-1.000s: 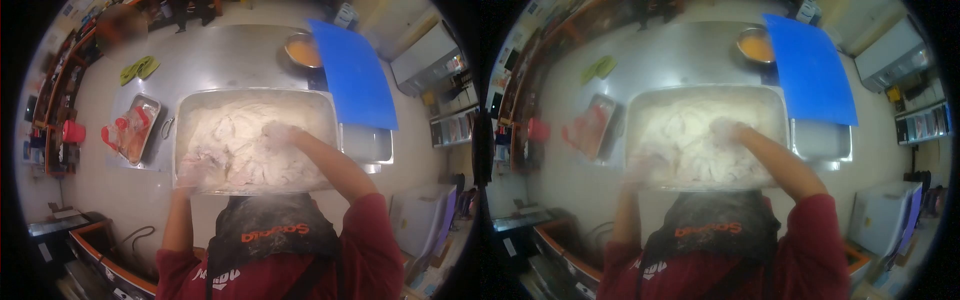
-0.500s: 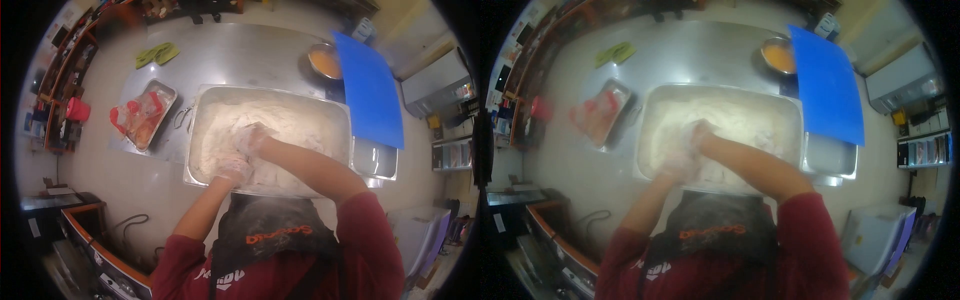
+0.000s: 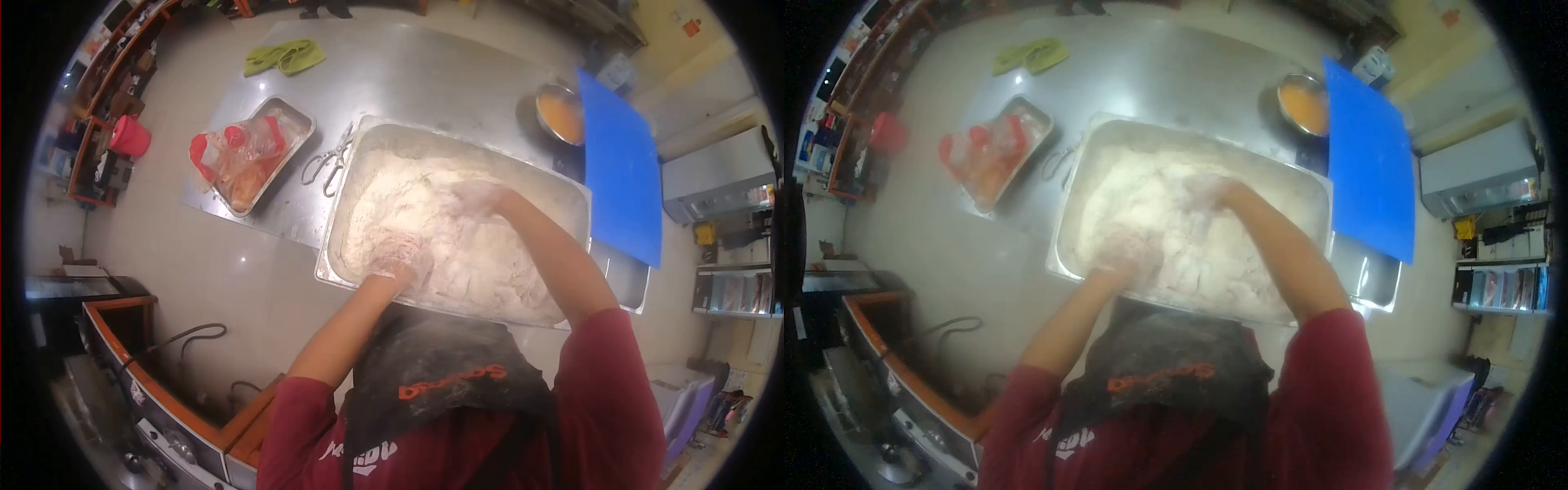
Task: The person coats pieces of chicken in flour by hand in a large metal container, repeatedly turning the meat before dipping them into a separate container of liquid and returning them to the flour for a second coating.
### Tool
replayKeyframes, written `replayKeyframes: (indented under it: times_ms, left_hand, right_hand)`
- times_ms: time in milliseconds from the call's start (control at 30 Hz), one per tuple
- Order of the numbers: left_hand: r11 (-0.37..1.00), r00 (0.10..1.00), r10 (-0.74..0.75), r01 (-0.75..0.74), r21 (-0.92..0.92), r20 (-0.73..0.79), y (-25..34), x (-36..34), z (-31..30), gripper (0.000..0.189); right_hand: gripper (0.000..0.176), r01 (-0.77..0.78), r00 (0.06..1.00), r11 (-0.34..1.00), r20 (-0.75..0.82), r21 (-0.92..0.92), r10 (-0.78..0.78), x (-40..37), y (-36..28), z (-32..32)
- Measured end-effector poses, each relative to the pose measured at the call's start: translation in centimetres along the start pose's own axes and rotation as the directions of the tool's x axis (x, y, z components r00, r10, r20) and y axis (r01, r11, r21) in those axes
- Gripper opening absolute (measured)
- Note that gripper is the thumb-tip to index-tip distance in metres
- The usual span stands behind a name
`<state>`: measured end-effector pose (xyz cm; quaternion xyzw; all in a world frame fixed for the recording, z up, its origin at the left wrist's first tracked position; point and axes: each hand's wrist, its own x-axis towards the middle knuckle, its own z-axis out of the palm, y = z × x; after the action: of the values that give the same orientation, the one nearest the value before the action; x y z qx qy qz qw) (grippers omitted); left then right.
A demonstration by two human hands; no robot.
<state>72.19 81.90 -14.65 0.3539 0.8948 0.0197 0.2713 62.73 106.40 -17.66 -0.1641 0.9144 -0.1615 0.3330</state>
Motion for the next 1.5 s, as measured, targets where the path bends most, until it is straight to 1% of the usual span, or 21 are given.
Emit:
replayKeyframes:
  times_ms: [67, 100, 133, 200, 267, 367, 467, 567, 667, 767, 800, 867, 967, 1067, 1167, 1267, 1367, 1400, 1433, 1467, 1500]
  left_hand:
    - [0.999, 0.991, -0.022, 0.015, -0.05, -0.136, -1.0, 0.8, 2.5, 0.042]
    - [0.998, 0.984, -0.026, 0.014, -0.064, -0.179, -1.3, 1.1, 2.9, 0.043]
    - [0.999, 0.984, -0.017, 0.008, -0.05, -0.176, -1.5, 1.4, 2.4, 0.043]
    - [0.998, 0.985, -0.028, 0.017, -0.067, -0.169, -1.3, 1.3, 1.2, 0.043]
    - [0.996, 0.989, -0.025, 0.013, -0.084, -0.145, -0.7, 0.7, 0.0, 0.041]
    - [0.995, 0.994, 0.094, -0.093, 0.032, -0.059, -0.4, 0.6, -0.2, 0.041]
    - [0.994, 0.979, -0.089, 0.077, -0.075, -0.181, 0.6, 1.2, 1.1, 0.036]
    - [0.986, 0.916, -0.168, 0.151, -0.073, -0.364, 1.0, 1.9, 2.2, 0.034]
    - [0.996, 0.944, -0.081, 0.092, 0.021, -0.319, 1.0, 1.9, 0.9, 0.037]
    - [0.963, 0.952, -0.251, 0.225, -0.151, -0.178, 0.9, 4.1, 1.4, 0.046]
    - [0.959, 0.946, -0.262, 0.233, -0.161, -0.192, 1.2, 4.2, 1.4, 0.047]
    - [0.951, 0.933, -0.287, 0.251, -0.182, -0.217, 1.5, 4.3, 1.4, 0.049]
    - [0.938, 0.924, -0.324, 0.286, -0.194, -0.202, 2.4, 3.6, -0.2, 0.048]
    - [0.984, 0.951, -0.171, 0.178, 0.006, -0.257, 1.0, 3.9, 0.9, 0.043]
    - [0.966, 0.918, -0.215, 0.25, 0.065, -0.333, 0.1, 5.0, 2.9, 0.034]
    - [0.971, 0.948, -0.236, 0.236, -0.025, -0.213, -0.6, 5.3, 1.9, 0.03]
    - [0.975, 0.94, -0.192, 0.216, 0.056, -0.283, -0.3, 3.2, 0.0, 0.029]
    - [0.978, 0.946, -0.1, 0.037, -0.204, -0.308, -1.7, 3.7, 1.2, 0.03]
    - [0.958, 0.934, -0.003, -0.1, -0.268, -0.357, -1.6, 3.0, -0.1, 0.03]
    - [0.955, 0.92, 0.074, -0.177, -0.238, -0.385, -1.2, 2.5, -1.4, 0.03]
    - [0.983, 0.933, 0.115, -0.158, -0.098, -0.341, 0.3, 1.4, -5.1, 0.031]
  right_hand:
    - [0.067, -0.08, 0.997, 0.995, -0.004, 0.067, 0.08, -4.9, 0.7, -2.4]
    - [0.064, -0.05, 0.99, 0.976, -0.115, 0.214, 0.076, -6.9, 1.8, -1.0]
    - [0.06, 0.001, 0.971, 0.936, -0.226, 0.351, 0.084, -8.7, 3.1, 1.1]
    - [0.057, 0.008, 0.942, 0.89, -0.301, 0.455, 0.145, -9.4, 4.7, 2.9]
    - [0.06, -0.117, 0.942, 0.902, -0.241, 0.416, 0.233, -9.9, 6.1, 4.5]
    - [0.041, -0.322, 0.927, 0.847, -0.043, 0.422, 0.374, -12.2, 2.6, 1.8]
    - [0.044, -0.178, 0.965, 0.976, -0.173, 0.129, 0.199, -12.2, 2.3, 2.7]
    - [0.046, -0.152, 0.981, 0.987, -0.13, -0.047, 0.145, -14.2, -2.6, 0.3]
    - [0.047, -0.163, 0.973, 0.986, -0.162, 0.035, 0.166, -14.2, -3.3, 0.2]
    - [0.033, -0.025, 0.989, 0.998, -0.146, -0.065, 0.016, -10.9, -1.7, 2.5]
    - [0.031, -0.024, 0.955, 0.987, -0.296, -0.157, -0.024, -9.8, -0.8, 4.5]
    - [0.027, -0.059, 0.82, 0.942, -0.554, -0.33, -0.143, -8.3, 0.4, 8.8]
    - [0.035, -0.078, 0.967, 0.97, -0.254, -0.23, 0.017, -10.5, -2.2, 5.2]
    - [0.032, 0.082, 0.933, 0.996, -0.349, -0.038, -0.09, -9.9, 2.2, 7.9]
    - [0.03, -0.045, 0.955, 0.999, -0.295, -0.024, 0.036, -12.5, -1.0, 4.3]
    - [0.027, 0.056, 0.951, 0.998, -0.304, 0.001, -0.053, -10.7, 2.1, 5.8]
    - [0.025, -0.164, 0.953, 0.986, -0.258, 0.014, 0.162, -15.0, -2.5, -0.7]
    - [0.024, -0.077, 0.976, 0.997, -0.202, 0.025, 0.08, -14.8, -1.9, -1.4]
    - [0.024, 0.009, 0.989, 0.999, -0.146, 0.042, -0.003, -14.5, -0.8, -2.6]
    - [0.024, 0.09, 0.992, 0.993, -0.093, 0.072, -0.084, -14.3, 0.1, -3.3]
    - [0.023, 0.057, 0.997, 0.995, -0.059, 0.076, -0.053, -14.6, -0.5, -4.5]
